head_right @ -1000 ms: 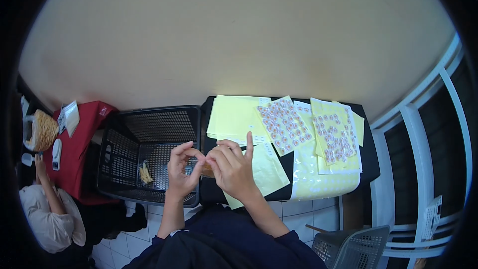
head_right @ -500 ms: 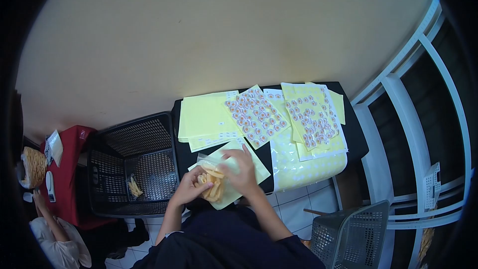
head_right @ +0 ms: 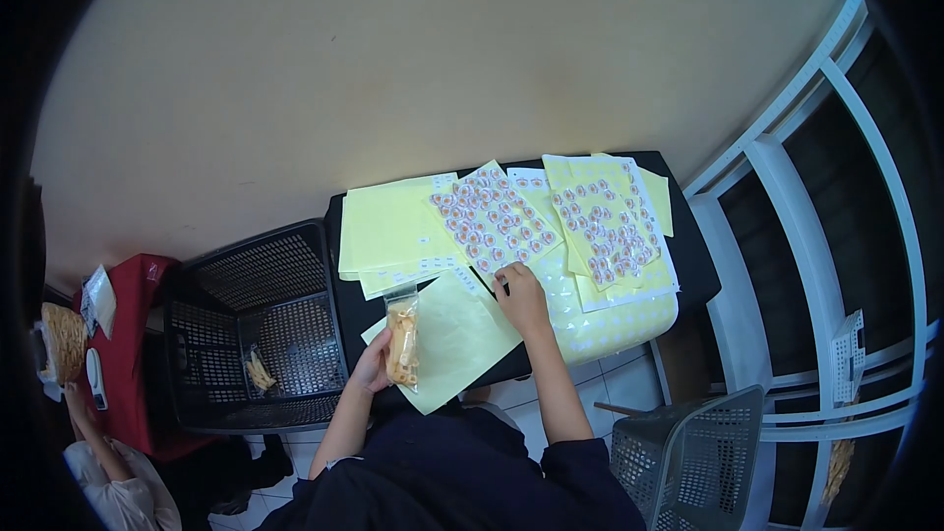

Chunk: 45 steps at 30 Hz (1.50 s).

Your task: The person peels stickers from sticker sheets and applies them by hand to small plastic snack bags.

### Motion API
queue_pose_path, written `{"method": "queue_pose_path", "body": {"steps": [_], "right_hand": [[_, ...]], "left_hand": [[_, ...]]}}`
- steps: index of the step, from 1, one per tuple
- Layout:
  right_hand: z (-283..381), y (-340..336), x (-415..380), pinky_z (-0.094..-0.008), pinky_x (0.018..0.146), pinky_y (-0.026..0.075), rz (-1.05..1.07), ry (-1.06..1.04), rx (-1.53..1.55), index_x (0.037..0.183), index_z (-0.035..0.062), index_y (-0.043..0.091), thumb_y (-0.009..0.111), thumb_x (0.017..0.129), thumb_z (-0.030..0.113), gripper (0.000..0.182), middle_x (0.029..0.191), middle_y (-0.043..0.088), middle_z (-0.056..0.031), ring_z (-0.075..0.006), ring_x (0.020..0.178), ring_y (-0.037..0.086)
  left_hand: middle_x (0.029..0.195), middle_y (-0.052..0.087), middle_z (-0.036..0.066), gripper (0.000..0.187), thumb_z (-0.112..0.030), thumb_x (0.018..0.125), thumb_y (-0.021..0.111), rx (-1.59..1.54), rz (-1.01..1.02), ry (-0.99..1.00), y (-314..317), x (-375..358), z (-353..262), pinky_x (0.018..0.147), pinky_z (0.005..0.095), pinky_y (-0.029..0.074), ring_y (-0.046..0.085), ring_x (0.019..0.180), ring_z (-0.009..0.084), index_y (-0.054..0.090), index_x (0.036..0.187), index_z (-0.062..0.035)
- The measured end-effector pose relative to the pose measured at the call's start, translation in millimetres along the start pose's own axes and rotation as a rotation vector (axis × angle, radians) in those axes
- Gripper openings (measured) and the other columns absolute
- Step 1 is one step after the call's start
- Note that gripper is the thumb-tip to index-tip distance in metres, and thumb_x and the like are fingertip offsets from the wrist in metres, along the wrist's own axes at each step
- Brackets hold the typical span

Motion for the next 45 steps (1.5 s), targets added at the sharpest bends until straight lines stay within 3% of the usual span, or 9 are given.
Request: {"method": "queue_pose_path", "body": {"steps": [3,6,14,18,24,30,39,45], "right_hand": [[-7.8,5.6,2.8,-0.0363,0.068,0.045,0.052,0.054,-0.017,0.087,0.0009,0.057,0.058,0.071,0.007,0.017,0.084,0.056,-0.0129,-0.029,0.077,0.055],[-1.6,1.3,5.2,-0.0369,0.066,0.045,0.016,0.046,-0.013,0.086,0.0023,0.059,0.055,0.072,0.004,0.014,0.085,0.056,-0.0127,-0.029,0.078,0.055],[13.1,10.1,10.1,-0.0377,0.066,0.045,0.108,-0.131,-0.29,0.093,0.0133,0.064,0.048,0.067,-0.005,0.035,0.074,0.051,-0.0103,-0.0282,0.074,0.053],[14.3,13.7,12.2,-0.038,0.065,0.046,0.126,-0.18,-0.321,0.093,0.014,0.064,0.049,0.066,-0.006,0.037,0.076,0.052,-0.0113,-0.0281,0.072,0.054],[19.3,14.7,11.6,-0.0386,0.066,0.047,0.224,-0.032,-0.378,0.099,0.0134,0.06,0.049,0.064,-0.007,0.041,0.082,0.052,-0.0137,-0.0314,0.07,0.056],[14.6,4.9,6.0,-0.0395,0.063,0.047,0.066,-0.005,-0.367,0.097,0.0113,0.061,0.046,0.068,-0.003,0.036,0.081,0.052,-0.0158,-0.0314,0.067,0.056],[13.1,13.3,12.8,-0.0367,0.062,0.047,0.189,-0.059,-0.383,0.096,0.0172,0.064,0.045,0.069,-0.003,0.038,0.077,0.05,-0.0166,-0.0305,0.066,0.055],[12.2,13.9,15.8,-0.0382,0.071,0.045,0.283,-0.044,-0.348,0.096,0.0164,0.064,0.044,0.071,-0.001,0.036,0.082,0.05,-0.0191,-0.0314,0.075,0.054]], "left_hand": [[0.116,0.047,0.01,0.048,-0.034,0.087,0.041,0.105,0.04,0.011,1.9,-0.7,-0.9,0.085,0.0362,0.043,0.05,0.102,0.0202,0.032,0.125,-0.0057],[0.114,0.048,0.009,0.047,-0.033,0.087,0.042,0.095,0.032,0.012,5.0,-2.7,-3.0,0.083,0.0353,0.044,0.051,0.1,0.0194,0.033,0.124,-0.0055],[0.108,0.051,0.009,0.039,-0.026,0.087,0.043,0.019,0.055,-0.002,11.0,-3.6,-4.0,0.079,0.0323,0.047,0.054,0.095,0.0174,0.035,0.12,-0.0047],[0.109,0.05,0.009,0.04,-0.024,0.088,0.043,0.017,0.082,-0.006,13.2,-3.6,-4.0,0.08,0.0322,0.046,0.054,0.096,0.0173,0.033,0.121,-0.0041],[0.11,0.049,0.009,0.042,-0.024,0.087,0.043,0.041,0.079,-0.001,18.0,-6.2,-7.0,0.082,0.0317,0.045,0.052,0.098,0.0171,0.031,0.122,-0.0036],[0.11,0.049,0.009,0.042,-0.024,0.087,0.044,0.051,0.077,0.002,17.7,-5.2,-6.1,0.082,0.0317,0.045,0.052,0.098,0.0169,0.032,0.121,-0.0035],[0.111,0.048,0.008,0.044,-0.029,0.088,0.041,0.105,0.081,0.026,19.4,-4.4,-6.7,0.081,0.0344,0.046,0.052,0.097,0.0174,0.031,0.124,-0.007],[0.111,0.048,0.01,0.045,-0.025,0.086,0.045,0.06,0.096,0.021,21.6,-6.6,-8.6,0.083,0.032,0.045,0.051,0.099,0.0175,0.028,0.123,-0.0043]]}}
Point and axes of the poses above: each hand's wrist, its own x-axis towards the middle knuckle, its own y-axis out of the palm, z = x × y, the point moved 9 cm from there along x, towards the middle knuckle
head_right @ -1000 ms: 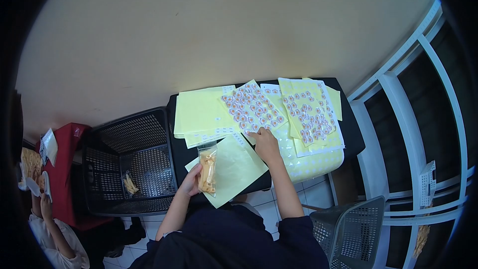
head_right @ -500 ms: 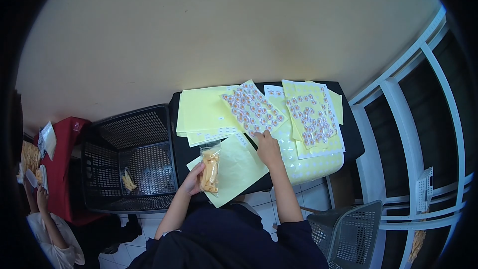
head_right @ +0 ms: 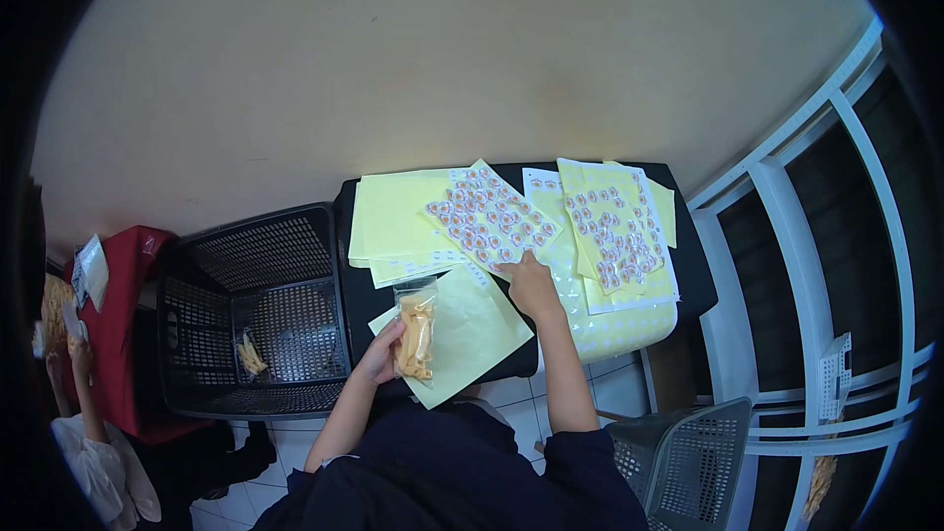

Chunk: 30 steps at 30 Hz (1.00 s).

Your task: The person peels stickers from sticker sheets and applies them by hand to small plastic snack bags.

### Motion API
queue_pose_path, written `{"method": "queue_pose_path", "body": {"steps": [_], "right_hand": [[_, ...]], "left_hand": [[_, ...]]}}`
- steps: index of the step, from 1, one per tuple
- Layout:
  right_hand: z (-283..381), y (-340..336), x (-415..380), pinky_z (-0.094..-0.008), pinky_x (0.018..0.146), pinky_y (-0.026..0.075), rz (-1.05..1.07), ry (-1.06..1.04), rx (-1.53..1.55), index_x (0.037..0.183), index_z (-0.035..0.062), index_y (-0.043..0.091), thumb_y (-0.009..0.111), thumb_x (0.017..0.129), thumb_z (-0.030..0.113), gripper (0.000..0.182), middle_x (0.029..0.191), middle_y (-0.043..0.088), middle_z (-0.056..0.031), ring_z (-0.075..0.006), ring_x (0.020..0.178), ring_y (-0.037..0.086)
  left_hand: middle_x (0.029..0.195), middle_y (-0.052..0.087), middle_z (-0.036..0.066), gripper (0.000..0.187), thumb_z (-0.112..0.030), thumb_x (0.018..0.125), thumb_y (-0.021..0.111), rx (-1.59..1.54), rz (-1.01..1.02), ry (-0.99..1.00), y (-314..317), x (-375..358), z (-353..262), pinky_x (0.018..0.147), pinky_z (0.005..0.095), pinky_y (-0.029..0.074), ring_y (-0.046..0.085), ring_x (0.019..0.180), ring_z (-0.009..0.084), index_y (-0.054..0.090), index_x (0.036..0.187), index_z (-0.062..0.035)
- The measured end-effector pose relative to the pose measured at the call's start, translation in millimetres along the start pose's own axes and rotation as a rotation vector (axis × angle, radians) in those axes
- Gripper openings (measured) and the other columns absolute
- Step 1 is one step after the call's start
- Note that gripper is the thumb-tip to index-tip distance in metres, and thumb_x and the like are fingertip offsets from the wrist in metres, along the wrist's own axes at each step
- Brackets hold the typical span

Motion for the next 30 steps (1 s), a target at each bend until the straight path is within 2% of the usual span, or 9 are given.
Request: {"method": "queue_pose_path", "body": {"steps": [3,6,8,12,21,30], "right_hand": [[-1.1,0.1,-1.2,-0.0386,0.073,0.044,0.03,0.016,0.027,0.102,0.0161,0.06,0.043,0.073,-0.001,0.038,0.086,0.049,-0.0204,-0.0332,0.08,0.054],[-4.8,-4.4,-1.2,-0.0389,0.074,0.043,-0.038,0.045,0.094,0.108,0.0154,0.055,0.041,0.074,-0.001,0.04,0.088,0.049,-0.0203,-0.0345,0.082,0.053],[-6.7,-3.7,-0.5,-0.0394,0.076,0.042,0.017,0.081,0.116,0.111,0.0142,0.052,0.039,0.076,-0.001,0.04,0.09,0.049,-0.0192,-0.0345,0.083,0.052],[-5.7,-6.9,-0.3,-0.0393,0.076,0.041,0.062,0.098,0.136,0.109,0.0121,0.052,0.039,0.076,-0.001,0.038,0.092,0.049,-0.0185,-0.0344,0.085,0.052],[-10.8,-6.4,-3.2,-0.0386,0.076,0.04,-0.049,0.087,0.231,0.107,0.0143,0.049,0.04,0.075,-0.002,0.038,0.088,0.048,-0.0178,-0.0338,0.083,0.051],[-6.6,-4.9,-2.5,-0.0361,0.076,0.04,0.011,0.102,0.123,0.096,0.024,0.064,0.04,0.076,0.001,0.039,0.08,0.046,-0.0153,-0.0306,0.079,0.05]], "left_hand": [[0.112,0.047,0.008,0.044,-0.028,0.087,0.041,0.047,-0.004,0.008,-3.4,2.1,1.5,0.081,0.0345,0.046,0.052,0.097,0.0179,0.03,0.125,-0.0074],[0.113,0.047,0.008,0.044,-0.028,0.087,0.041,0.039,-0.008,0.007,-6.4,2.7,3.1,0.081,0.0344,0.046,0.052,0.097,0.0179,0.03,0.124,-0.0074],[0.113,0.047,0.008,0.044,-0.027,0.087,0.041,0.034,-0.008,0.006,-5.6,2.8,2.7,0.081,0.0344,0.046,0.052,0.098,0.0179,0.03,0.124,-0.0074],[0.112,0.047,0.01,0.045,-0.024,0.086,0.045,-0.022,0.004,0.005,-3.2,1.9,1.4,0.084,0.0324,0.044,0.051,0.1,0.0182,0.029,0.123,-0.005],[0.113,0.047,0.01,0.045,-0.022,0.086,0.046,-0.043,0.019,0.007,-3.1,1.9,0.8,0.083,0.0334,0.045,0.051,0.101,0.0192,0.028,0.124,-0.005],[0.115,0.045,0.011,0.045,-0.021,0.086,0.045,-0.035,0.022,-0.01,-4.1,2.9,3.0,0.083,0.0349,0.046,0.051,0.101,0.0205,0.026,0.124,-0.0057]]}}
Point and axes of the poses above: each hand's wrist, its own x-axis towards the middle knuckle, its own y-axis out of the palm, z = x × y, the point moved 9 cm from there along x, towards the middle knuckle
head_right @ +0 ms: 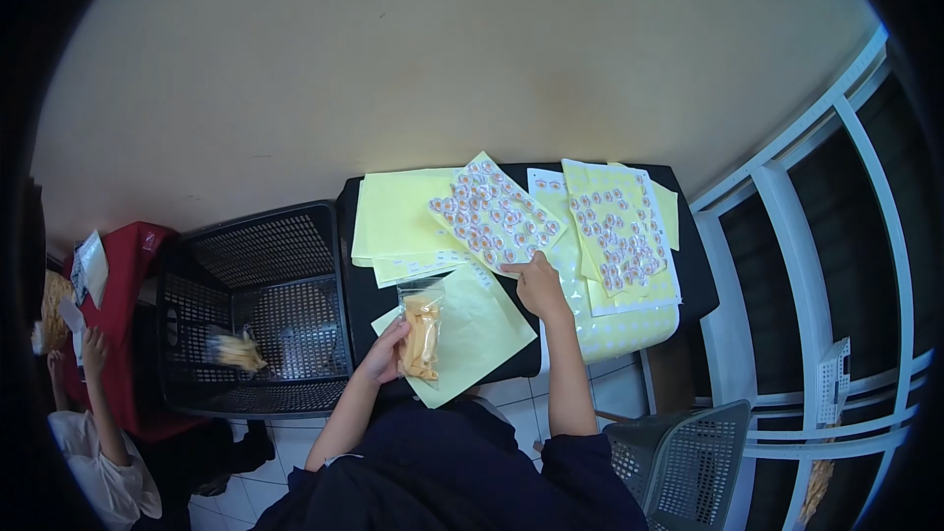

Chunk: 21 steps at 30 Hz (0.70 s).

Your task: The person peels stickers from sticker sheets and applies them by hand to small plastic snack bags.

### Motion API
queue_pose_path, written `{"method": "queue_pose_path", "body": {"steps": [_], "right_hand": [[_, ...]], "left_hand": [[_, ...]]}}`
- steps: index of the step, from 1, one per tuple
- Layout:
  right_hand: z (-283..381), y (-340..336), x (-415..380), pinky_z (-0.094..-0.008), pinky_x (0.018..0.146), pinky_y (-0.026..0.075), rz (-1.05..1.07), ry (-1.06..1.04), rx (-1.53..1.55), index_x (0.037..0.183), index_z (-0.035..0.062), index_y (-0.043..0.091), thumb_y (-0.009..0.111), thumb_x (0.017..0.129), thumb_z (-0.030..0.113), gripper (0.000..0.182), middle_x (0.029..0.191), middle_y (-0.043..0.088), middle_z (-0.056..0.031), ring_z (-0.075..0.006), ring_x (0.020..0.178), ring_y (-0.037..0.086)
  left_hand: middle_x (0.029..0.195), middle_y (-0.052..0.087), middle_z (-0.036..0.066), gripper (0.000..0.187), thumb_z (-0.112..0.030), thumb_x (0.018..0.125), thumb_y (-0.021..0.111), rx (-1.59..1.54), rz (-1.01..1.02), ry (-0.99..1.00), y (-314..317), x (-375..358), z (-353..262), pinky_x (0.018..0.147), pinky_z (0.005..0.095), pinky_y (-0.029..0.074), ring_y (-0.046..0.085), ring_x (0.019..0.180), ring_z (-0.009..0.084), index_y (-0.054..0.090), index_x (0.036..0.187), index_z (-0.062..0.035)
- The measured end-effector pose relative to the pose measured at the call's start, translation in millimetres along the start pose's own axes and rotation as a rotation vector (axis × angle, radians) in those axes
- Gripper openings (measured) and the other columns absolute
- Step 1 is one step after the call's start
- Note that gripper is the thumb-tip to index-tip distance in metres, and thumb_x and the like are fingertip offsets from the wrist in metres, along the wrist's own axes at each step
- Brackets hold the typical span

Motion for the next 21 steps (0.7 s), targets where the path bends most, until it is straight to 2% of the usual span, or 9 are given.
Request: {"method": "queue_pose_path", "body": {"steps": [2,10,12,13,15,16,17,19,21], "right_hand": [[0.6,0.1,0.0,-0.0381,0.082,0.04,0.051,0.05,0.032,0.095,0.0206,0.065,0.042,0.075,0.002,0.036,0.089,0.046,-0.0218,-0.036,0.085,0.051],[-2.6,0.9,1.9,-0.038,0.08,0.04,0.059,0.048,0.051,0.101,0.0199,0.061,0.042,0.076,0.003,0.037,0.089,0.047,-0.0205,-0.0346,0.085,0.05],[-4.3,0.6,1.2,-0.0384,0.08,0.04,0.063,0.05,0.054,0.104,0.0192,0.059,0.042,0.076,0.003,0.037,0.09,0.047,-0.0207,-0.0347,0.086,0.05],[-3.5,-1.7,0.0,-0.0388,0.078,0.041,0.011,0.006,0.058,0.107,0.0157,0.057,0.042,0.075,0.002,0.037,0.089,0.048,-0.0206,-0.0348,0.085,0.05],[-5.8,0.2,-2.8,-0.0391,0.076,0.041,-0.042,-0.036,0.062,0.109,0.0121,0.055,0.043,0.075,0.002,0.038,0.087,0.05,-0.0204,-0.0348,0.083,0.051],[-5.6,-1.6,-4.9,-0.0392,0.074,0.042,-0.128,-0.066,0.16,0.11,0.008,0.053,0.044,0.074,0.0,0.038,0.085,0.051,-0.02,-0.0346,0.081,0.052],[-7.9,-2.9,-7.5,-0.0393,0.071,0.043,-0.216,-0.094,0.258,0.111,0.0039,0.05,0.044,0.073,-0.001,0.038,0.083,0.052,-0.0196,-0.0344,0.079,0.052],[-9.2,1.2,-13.3,-0.0383,0.067,0.044,-0.277,-0.141,0.206,0.11,-0.0003,0.049,0.048,0.072,-0.002,0.038,0.079,0.053,-0.0184,-0.0327,0.075,0.054],[-6.7,3.5,-21.6,-0.0375,0.068,0.044,-0.302,-0.093,0.236,0.107,-0.0009,0.049,0.051,0.071,0.0,0.036,0.081,0.054,-0.018,-0.0314,0.075,0.054]], "left_hand": [[0.115,0.045,0.011,0.045,-0.021,0.086,0.045,0.011,-0.017,-0.003,0.2,-1.2,-0.3,0.083,0.0348,0.046,0.051,0.101,0.0206,0.026,0.124,-0.0056],[0.113,0.047,0.012,0.047,-0.02,0.084,0.049,0.042,-0.003,0.018,4.7,0.7,-1.4,0.082,0.0308,0.045,0.052,0.1,0.0192,0.027,0.123,-0.0051],[0.113,0.047,0.013,0.053,-0.025,0.081,0.056,0.664,0.126,0.072,28.6,0.5,-5.5,0.082,0.0265,0.043,0.052,0.097,0.0169,0.03,0.122,-0.004],[0.113,0.047,0.013,0.053,-0.025,0.081,0.056,0.664,0.128,0.071,36.9,1.8,-8.2,0.082,0.0265,0.043,0.052,0.097,0.0169,0.03,0.122,-0.004],[0.105,0.051,0.013,0.059,-0.029,0.076,0.061,1.055,0.338,0.018,69.6,4.8,-1.5,0.082,0.0264,0.041,0.052,0.094,0.0156,0.032,0.12,-0.0025],[0.095,0.055,0.013,0.062,-0.028,0.072,0.062,1.104,0.361,0.087,84.7,10.4,-11.4,0.085,0.0285,0.04,0.052,0.093,0.0149,0.032,0.12,-0.0026],[0.095,0.055,0.013,0.062,-0.028,0.072,0.062,1.107,0.366,0.083,91.4,21.7,-15.4,0.085,0.0285,0.04,0.052,0.093,0.0149,0.032,0.12,-0.0026],[0.085,0.057,0.011,0.057,-0.026,0.073,0.057,0.414,0.24,-0.041,91.4,50.6,-26.4,0.088,0.0322,0.038,0.055,0.085,0.0154,0.034,0.119,-0.0009],[0.082,0.056,0.009,0.051,-0.027,0.073,0.05,-0.362,0.425,-0.192,93.5,85.4,-29.7,0.089,0.036,0.039,0.056,0.074,0.0165,0.039,0.115,0.0003]]}}
Point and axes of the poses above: each hand's wrist, its own x-axis towards the middle knuckle, its own y-axis out of the palm, z = x × y, the point moved 9 cm from there along x, towards the middle knuckle
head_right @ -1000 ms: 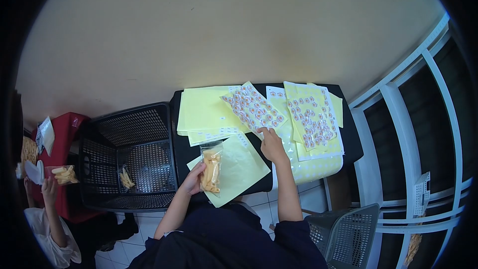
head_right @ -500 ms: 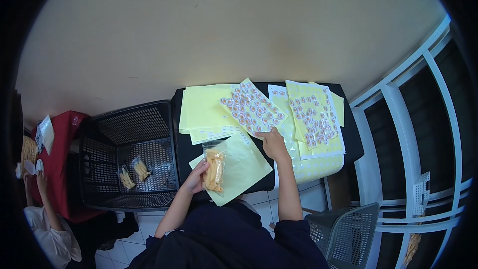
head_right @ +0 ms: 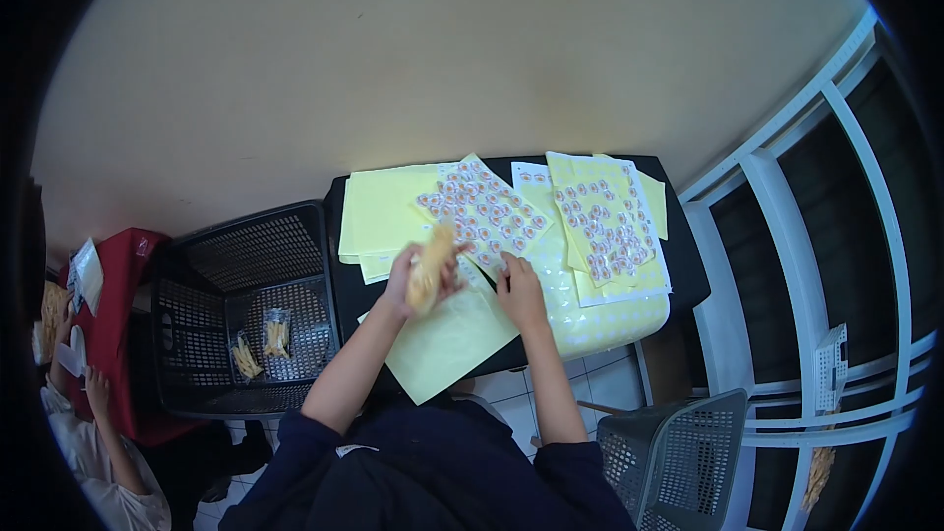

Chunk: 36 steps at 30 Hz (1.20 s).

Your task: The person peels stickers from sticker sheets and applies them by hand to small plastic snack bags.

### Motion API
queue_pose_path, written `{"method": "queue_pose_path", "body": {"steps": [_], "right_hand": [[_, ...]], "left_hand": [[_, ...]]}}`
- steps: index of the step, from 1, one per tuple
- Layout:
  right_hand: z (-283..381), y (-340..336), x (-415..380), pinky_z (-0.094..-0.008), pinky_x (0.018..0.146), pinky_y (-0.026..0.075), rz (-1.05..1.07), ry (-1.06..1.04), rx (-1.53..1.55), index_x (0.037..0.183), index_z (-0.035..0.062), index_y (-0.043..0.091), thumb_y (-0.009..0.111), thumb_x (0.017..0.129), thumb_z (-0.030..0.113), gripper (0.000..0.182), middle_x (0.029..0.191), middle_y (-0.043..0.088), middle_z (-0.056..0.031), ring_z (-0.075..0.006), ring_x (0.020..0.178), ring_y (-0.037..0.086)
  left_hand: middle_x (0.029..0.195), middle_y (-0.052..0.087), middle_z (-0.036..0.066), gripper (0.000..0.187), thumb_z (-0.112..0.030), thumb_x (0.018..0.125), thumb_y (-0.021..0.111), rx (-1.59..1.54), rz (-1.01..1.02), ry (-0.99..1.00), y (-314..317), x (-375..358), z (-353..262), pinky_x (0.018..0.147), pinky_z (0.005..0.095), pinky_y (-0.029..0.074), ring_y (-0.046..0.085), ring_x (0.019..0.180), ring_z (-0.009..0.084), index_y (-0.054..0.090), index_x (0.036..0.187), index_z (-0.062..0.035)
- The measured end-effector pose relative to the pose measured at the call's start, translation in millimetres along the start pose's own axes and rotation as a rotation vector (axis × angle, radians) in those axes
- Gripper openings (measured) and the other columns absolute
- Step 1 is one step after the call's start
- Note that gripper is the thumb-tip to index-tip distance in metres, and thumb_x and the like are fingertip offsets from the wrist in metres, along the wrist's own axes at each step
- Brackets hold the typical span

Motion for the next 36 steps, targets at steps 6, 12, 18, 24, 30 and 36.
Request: {"method": "queue_pose_path", "body": {"steps": [6,12,18,24,30,36], "right_hand": [[-11.1,5.7,-12.2,-0.0392,0.076,0.043,-0.098,0.023,0.117,0.085,-0.0022,0.056,0.056,0.069,-0.001,0.017,0.081,0.055,-0.016,-0.0302,0.081,0.054],[3.9,-9.6,-16.3,-0.0425,0.089,0.033,-0.243,-0.078,-0.135,0.074,0.0033,0.058,0.058,0.068,0.004,0.007,0.079,0.057,-0.0109,-0.0271,0.093,0.052],[-3.1,-18.2,-24.4,-0.0368,0.082,0.031,-0.285,0.075,-0.143,0.073,0.0049,0.057,0.061,0.067,0.008,0.007,0.076,0.057,-0.0078,-0.0237,0.086,0.051],[-28.9,-32.6,-38.9,-0.0342,0.065,0.041,-0.454,0.244,0.315,0.076,0.0019,0.055,0.058,0.072,0.006,0.006,0.078,0.058,-0.0096,-0.0223,0.07,0.056],[-34.4,-50.2,-49.8,-0.0225,0.068,0.048,-0.55,0.359,0.82,0.078,-0.0032,0.054,0.052,0.074,-0.01,0.008,0.083,0.058,-0.0093,-0.0162,0.084,0.058],[28.0,-83.0,-34.8,-0.0253,0.073,0.048,-0.461,0.017,0.819,0.083,-0.0041,0.055,0.055,0.071,-0.011,0.014,0.09,0.057,-0.0126,-0.0163,0.082,0.058]], "left_hand": [[0.076,0.057,0.005,0.04,-0.03,0.075,0.045,0.108,-0.254,0.111,-23.4,55.5,-4.0,0.094,0.042,0.036,0.059,0.066,0.0142,0.046,0.103,0.0],[0.078,0.056,0.008,0.039,-0.031,0.076,0.045,0.264,-0.429,0.1,-59.9,69.2,-0.6,0.084,0.0382,0.046,0.057,0.074,0.0183,0.049,0.102,-0.0019],[0.081,0.055,0.009,0.042,-0.031,0.076,0.046,0.295,-0.449,0.102,-67.7,68.7,3.5,0.085,0.0362,0.045,0.057,0.074,0.0186,0.047,0.106,-0.0012],[0.085,0.054,0.01,0.043,-0.031,0.077,0.046,0.306,-0.435,0.068,-65.5,69.7,4.7,0.083,0.0362,0.046,0.057,0.079,0.0199,0.044,0.109,-0.0014],[0.1,0.05,0.012,0.047,-0.028,0.081,0.049,0.683,-0.383,0.076,-22.5,64.9,3.7,0.081,0.0375,0.046,0.054,0.093,0.0235,0.033,0.117,-0.0016],[0.113,0.044,0.02,0.046,-0.022,0.083,0.05,1.227,-0.512,0.199,9.5,3.7,-25.3,0.086,0.0302,0.036,0.046,0.103,0.022,0.027,0.115,0.0006]]}}
Point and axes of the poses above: each hand's wrist, its own x-axis towards the middle knuckle, its own y-axis out of the palm, z = x × y, the point moved 9 cm from there along x, towards the middle knuckle
